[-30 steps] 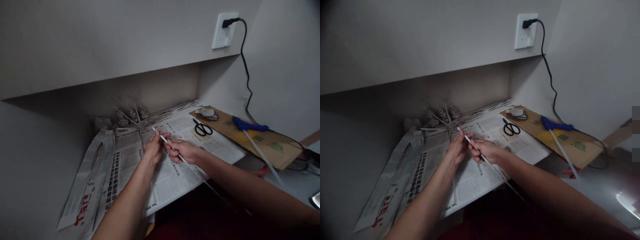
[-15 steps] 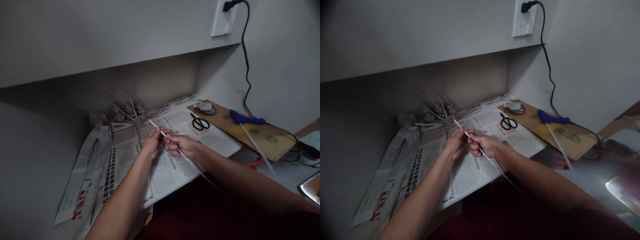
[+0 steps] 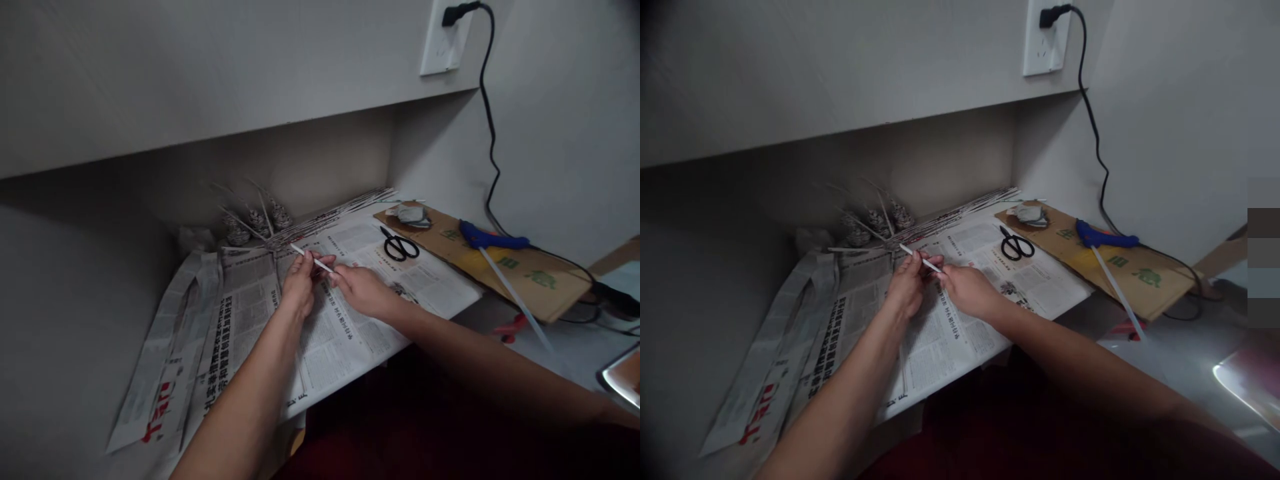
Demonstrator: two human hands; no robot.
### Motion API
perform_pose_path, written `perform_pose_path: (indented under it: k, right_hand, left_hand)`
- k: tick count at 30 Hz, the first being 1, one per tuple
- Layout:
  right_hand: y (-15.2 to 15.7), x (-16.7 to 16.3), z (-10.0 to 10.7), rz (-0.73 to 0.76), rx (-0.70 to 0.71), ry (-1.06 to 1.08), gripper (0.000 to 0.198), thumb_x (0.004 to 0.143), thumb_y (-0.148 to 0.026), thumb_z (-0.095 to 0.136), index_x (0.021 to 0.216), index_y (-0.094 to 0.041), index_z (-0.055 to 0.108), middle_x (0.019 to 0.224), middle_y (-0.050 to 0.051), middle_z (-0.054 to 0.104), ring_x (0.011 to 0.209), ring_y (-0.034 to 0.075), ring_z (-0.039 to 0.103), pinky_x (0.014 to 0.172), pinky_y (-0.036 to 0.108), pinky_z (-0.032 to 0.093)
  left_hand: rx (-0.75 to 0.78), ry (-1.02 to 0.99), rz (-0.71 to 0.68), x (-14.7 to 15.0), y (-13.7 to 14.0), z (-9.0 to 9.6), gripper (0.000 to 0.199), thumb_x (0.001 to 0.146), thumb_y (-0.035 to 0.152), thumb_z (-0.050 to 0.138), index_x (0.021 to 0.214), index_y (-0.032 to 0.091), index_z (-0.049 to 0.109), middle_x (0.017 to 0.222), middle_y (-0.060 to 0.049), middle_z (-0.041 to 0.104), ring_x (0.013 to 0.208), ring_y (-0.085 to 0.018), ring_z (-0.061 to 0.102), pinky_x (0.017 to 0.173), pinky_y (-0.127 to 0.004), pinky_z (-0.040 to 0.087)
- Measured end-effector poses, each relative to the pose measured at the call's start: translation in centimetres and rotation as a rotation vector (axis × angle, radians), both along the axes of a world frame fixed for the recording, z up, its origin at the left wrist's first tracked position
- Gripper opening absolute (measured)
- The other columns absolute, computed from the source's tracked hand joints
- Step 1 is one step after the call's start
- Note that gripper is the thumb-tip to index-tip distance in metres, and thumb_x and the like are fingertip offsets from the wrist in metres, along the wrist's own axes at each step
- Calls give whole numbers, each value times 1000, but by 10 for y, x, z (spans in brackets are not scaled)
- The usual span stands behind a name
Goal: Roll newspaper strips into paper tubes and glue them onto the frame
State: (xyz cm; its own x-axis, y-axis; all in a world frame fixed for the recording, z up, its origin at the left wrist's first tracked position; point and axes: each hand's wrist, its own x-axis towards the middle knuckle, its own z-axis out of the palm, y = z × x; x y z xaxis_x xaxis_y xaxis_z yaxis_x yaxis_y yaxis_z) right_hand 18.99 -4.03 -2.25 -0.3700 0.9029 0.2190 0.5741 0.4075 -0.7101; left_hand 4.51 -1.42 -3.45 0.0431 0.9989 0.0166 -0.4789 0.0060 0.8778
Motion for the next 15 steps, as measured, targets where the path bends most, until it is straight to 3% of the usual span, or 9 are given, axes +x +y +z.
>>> perform_pose_path:
  k: [4,6,8,11,15]
  right_hand:
    - [1,-1,-7,274,-734,564,36,94,-47,28,74,-20,41,48,-7,32,40,10,36,44,23,31]
    - [1,1,-10,370,-955,719,36,93,-50,31,76,-20,41,49,-8,30,38,9,34,41,22,28]
    - [-1,5,-12,357,-982,738,36,91,-51,36,80,-18,46,51,-7,36,40,9,40,41,21,30]
    - [-3,10,-13,241,-807,677,36,88,-51,46,84,-16,52,54,-5,42,43,8,44,41,20,30]
    - [-2,15,-11,154,-656,604,34,87,-50,49,83,-16,53,52,-6,41,41,6,41,39,19,28]
  left_hand:
    - [-60,-122,-74,-2,2,-2,24,80,42,60,81,19,55,85,-6,70,79,-18,65,64,-26,48]
    - [-84,-148,-69,-4,4,-1,23,79,42,62,80,19,56,84,-6,70,77,-17,65,63,-26,48]
    - [-89,-122,-19,-6,6,-1,25,79,43,61,81,19,57,83,-6,69,75,-16,65,60,-24,47]
    - [-56,-4,41,-8,6,0,30,78,45,61,87,17,60,83,-7,68,68,-12,62,52,-20,42]
    - [18,190,-182,-5,0,1,28,72,39,70,82,14,62,68,-3,63,57,-10,56,50,-20,38]
